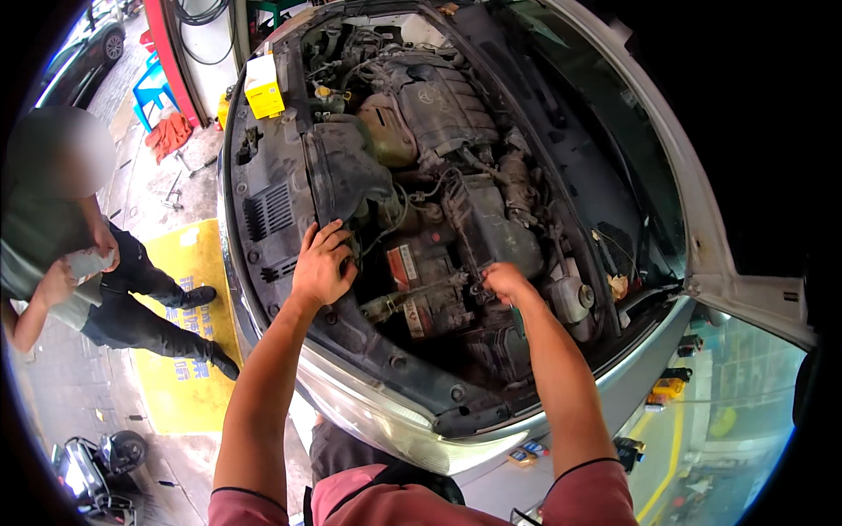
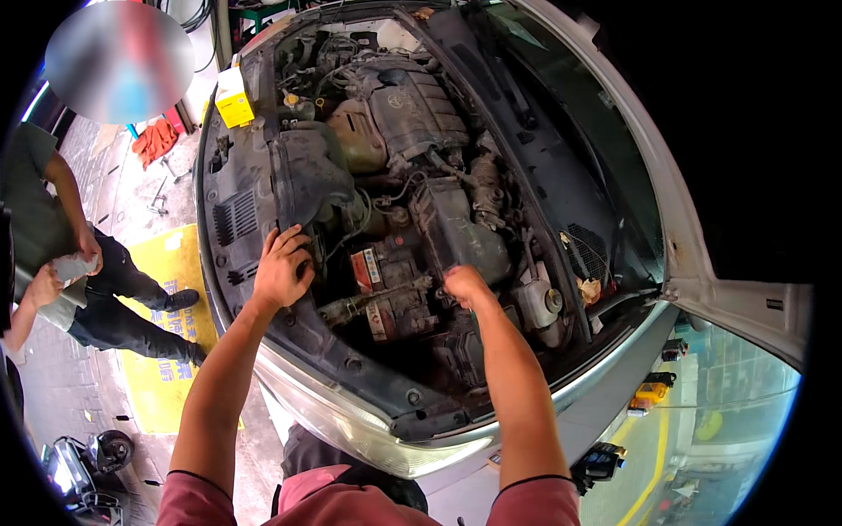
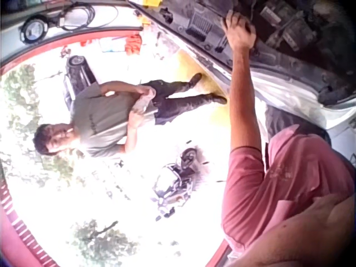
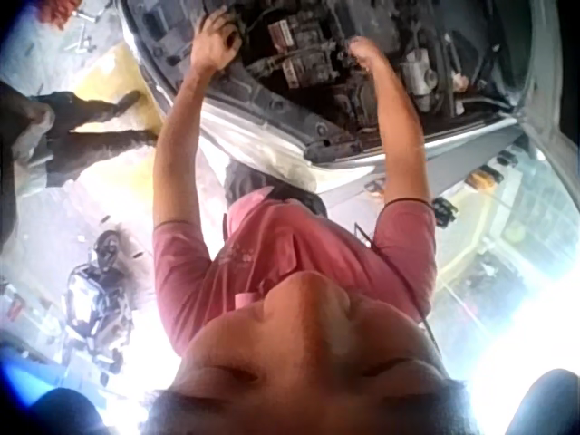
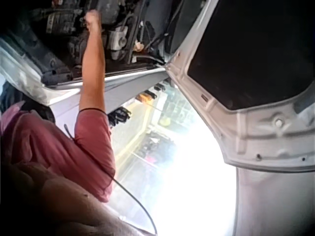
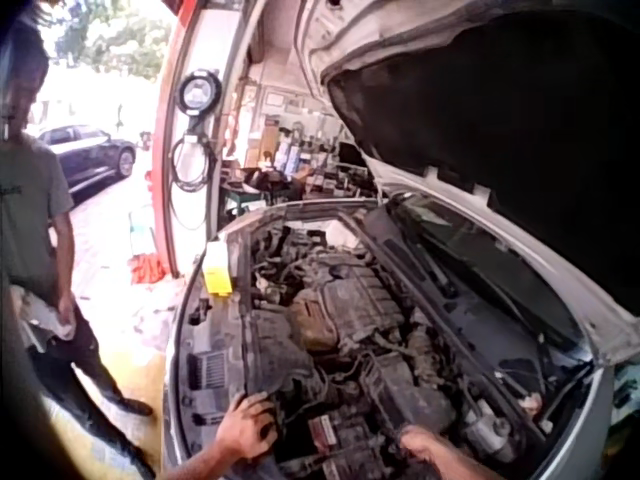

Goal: The person opens the car hood and works on the engine bay, using a ratchet and socket to tighten bolts near the battery. They retrieve tools from a red toolbox, walk around the garage, and continue adjusting components under the hood.

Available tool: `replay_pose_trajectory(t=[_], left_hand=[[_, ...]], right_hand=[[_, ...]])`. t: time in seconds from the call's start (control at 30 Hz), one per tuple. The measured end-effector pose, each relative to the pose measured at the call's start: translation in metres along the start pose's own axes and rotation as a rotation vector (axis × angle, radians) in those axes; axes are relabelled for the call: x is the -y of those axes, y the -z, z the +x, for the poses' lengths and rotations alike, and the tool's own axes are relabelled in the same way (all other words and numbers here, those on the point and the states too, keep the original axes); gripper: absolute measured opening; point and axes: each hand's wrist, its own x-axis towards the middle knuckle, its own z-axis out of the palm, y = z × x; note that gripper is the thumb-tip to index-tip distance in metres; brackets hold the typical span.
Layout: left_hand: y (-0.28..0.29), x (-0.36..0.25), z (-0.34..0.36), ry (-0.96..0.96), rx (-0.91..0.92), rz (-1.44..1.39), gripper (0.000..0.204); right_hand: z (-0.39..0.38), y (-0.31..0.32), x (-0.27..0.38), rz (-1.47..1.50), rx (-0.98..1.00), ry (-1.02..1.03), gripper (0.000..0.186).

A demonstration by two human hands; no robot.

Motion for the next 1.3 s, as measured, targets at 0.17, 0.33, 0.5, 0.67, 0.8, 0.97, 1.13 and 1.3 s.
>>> replay_pose_trajectory(t=[0.17, 0.33, 0.5, 0.67, 0.8, 0.97, 1.13, 1.3], left_hand=[[-0.010, -0.010, 0.006, -0.035, -0.012, -0.063, 0.012], [-0.008, -0.003, 0.002, -0.029, -0.019, -0.024, 0.011], [-0.009, 0.008, -0.002, -0.037, -0.025, -0.024, 0.018], [-0.001, 0.005, -0.004, -0.011, 0.075, 0.010, 0.023], [-0.005, 0.008, -0.006, -0.025, -0.015, -0.061, 0.019], [-0.007, 0.007, -0.006, -0.028, -0.021, -0.074, 0.018], [-0.004, 0.011, -0.011, -0.017, -0.020, -0.051, 0.019], [-0.007, 0.005, -0.004, -0.038, -0.008, -0.055, 0.020]], right_hand=[[0.035, 0.044, -0.014, -0.880, -0.163, 0.452, 0.040], [-0.006, 0.047, 0.001, -1.451, 0.024, 0.809, 0.049], [0.017, 0.044, -0.019, -0.091, -0.243, -0.097, 0.062], [-0.010, 0.039, -0.026, -0.725, -0.242, 0.560, 0.025], [-0.024, 0.022, -0.029, -0.795, -0.457, 0.894, 0.027], [0.016, 0.025, -0.031, -0.644, -0.589, 0.120, 0.043], [0.002, 0.019, -0.026, -0.713, -0.471, 0.530, 0.029], [0.009, 0.025, -0.042, -0.625, -0.482, 0.569, 0.028]])
